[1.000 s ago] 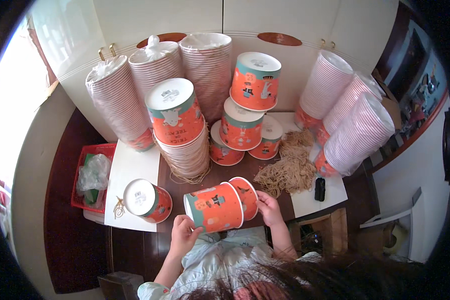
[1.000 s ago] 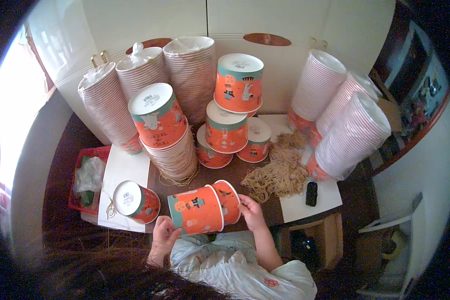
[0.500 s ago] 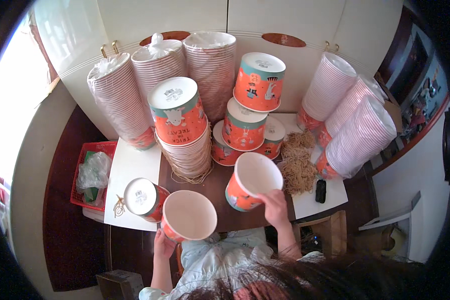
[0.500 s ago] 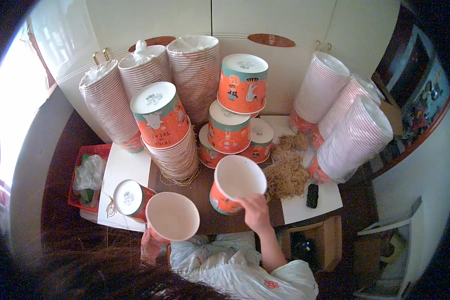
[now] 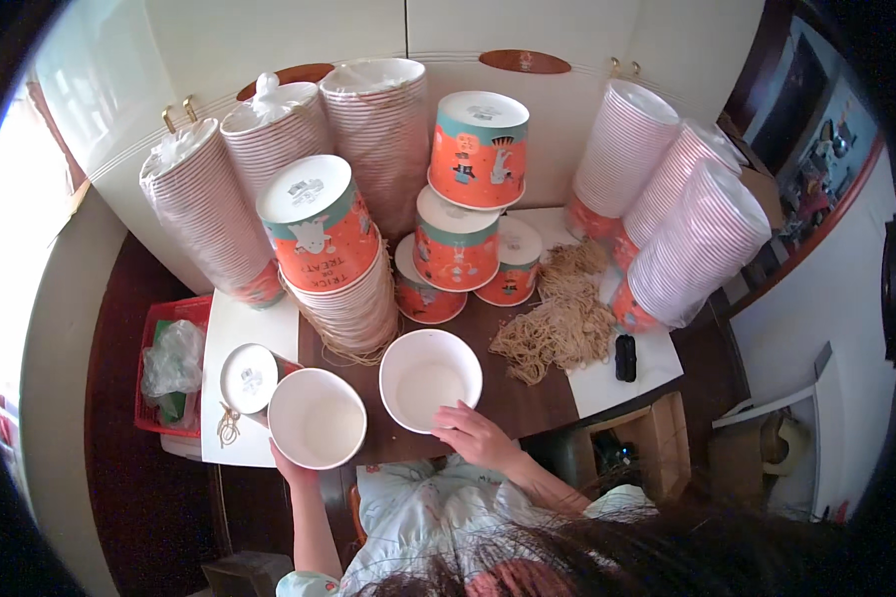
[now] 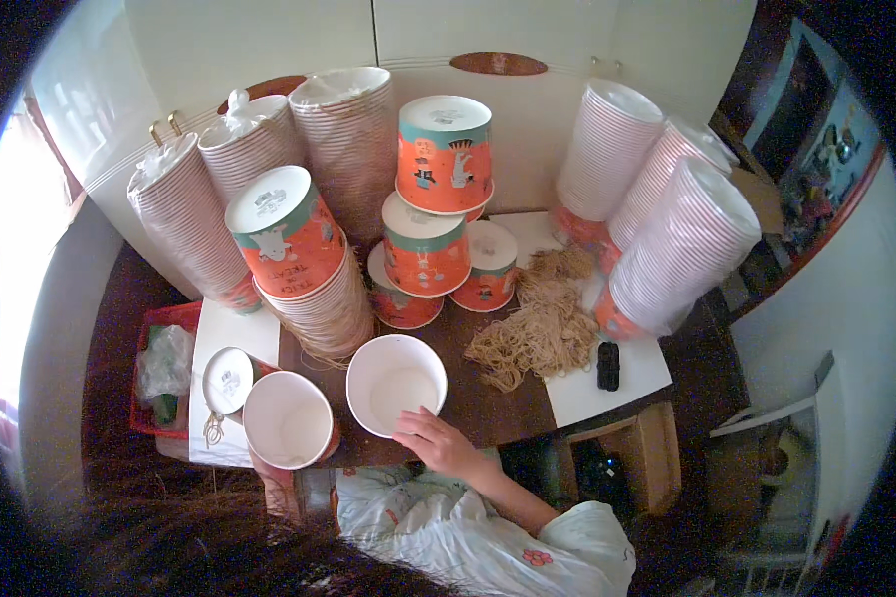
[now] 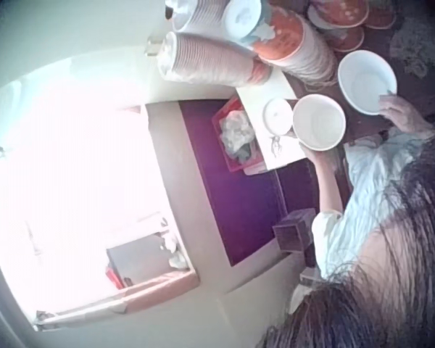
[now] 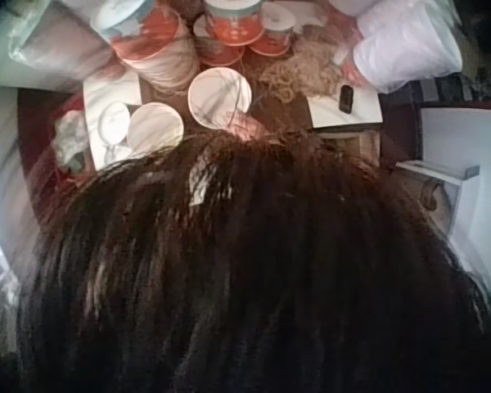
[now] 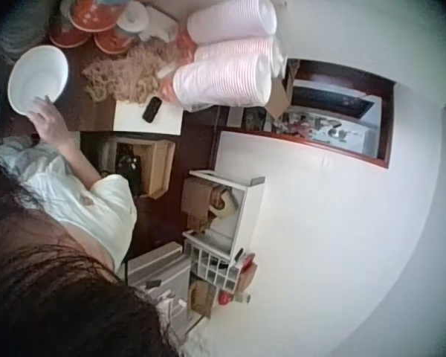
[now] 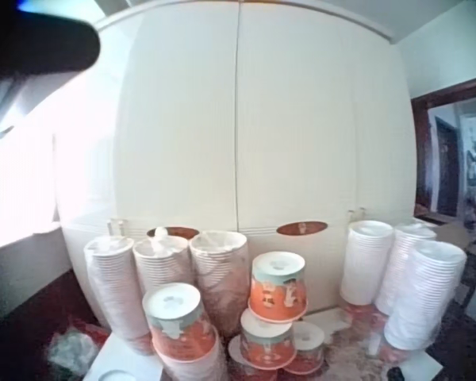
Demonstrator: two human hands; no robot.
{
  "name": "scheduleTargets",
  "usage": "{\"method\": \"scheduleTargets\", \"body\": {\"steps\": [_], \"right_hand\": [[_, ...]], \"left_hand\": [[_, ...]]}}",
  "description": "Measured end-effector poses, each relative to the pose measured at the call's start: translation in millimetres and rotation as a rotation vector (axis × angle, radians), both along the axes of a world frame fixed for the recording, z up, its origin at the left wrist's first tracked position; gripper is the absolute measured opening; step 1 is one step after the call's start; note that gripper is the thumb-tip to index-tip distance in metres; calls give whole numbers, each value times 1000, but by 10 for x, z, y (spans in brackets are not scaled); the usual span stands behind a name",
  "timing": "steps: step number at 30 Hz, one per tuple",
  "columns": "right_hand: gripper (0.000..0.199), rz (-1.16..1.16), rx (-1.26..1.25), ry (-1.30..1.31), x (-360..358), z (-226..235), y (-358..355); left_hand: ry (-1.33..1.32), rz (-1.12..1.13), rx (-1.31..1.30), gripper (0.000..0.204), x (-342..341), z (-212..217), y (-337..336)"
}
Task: The recorder is placing rubber bands into paper bowls and organizing stacks of bowls on a table.
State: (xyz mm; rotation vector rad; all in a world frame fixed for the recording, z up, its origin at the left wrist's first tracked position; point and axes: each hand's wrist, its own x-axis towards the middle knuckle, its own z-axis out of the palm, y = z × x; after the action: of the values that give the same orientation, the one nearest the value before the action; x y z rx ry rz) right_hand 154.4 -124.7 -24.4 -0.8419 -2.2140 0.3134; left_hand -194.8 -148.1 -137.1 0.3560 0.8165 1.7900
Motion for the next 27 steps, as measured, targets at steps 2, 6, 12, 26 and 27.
{"method": "scheduleTargets", "body": {"steps": [2, 6, 12, 26, 27], "right_hand": [[25, -87, -50, 207, 2, -126, -14], [13, -530, 44, 373, 295, -334, 204], [11, -905, -201, 334, 1017, -808, 443], [7, -892, -223, 44, 1085, -924, 528], [8, -860, -267, 170, 1104, -865, 527]], "left_hand": [[35, 53, -22, 39, -24, -61, 36], [602, 321, -414, 31, -169, -218, -126], [947, 766, -264, 25, 485, 872, -274], [1792, 348, 179, 26, 1090, 1197, -22], [1792, 335, 182, 27, 1118, 1228, 9]]}}
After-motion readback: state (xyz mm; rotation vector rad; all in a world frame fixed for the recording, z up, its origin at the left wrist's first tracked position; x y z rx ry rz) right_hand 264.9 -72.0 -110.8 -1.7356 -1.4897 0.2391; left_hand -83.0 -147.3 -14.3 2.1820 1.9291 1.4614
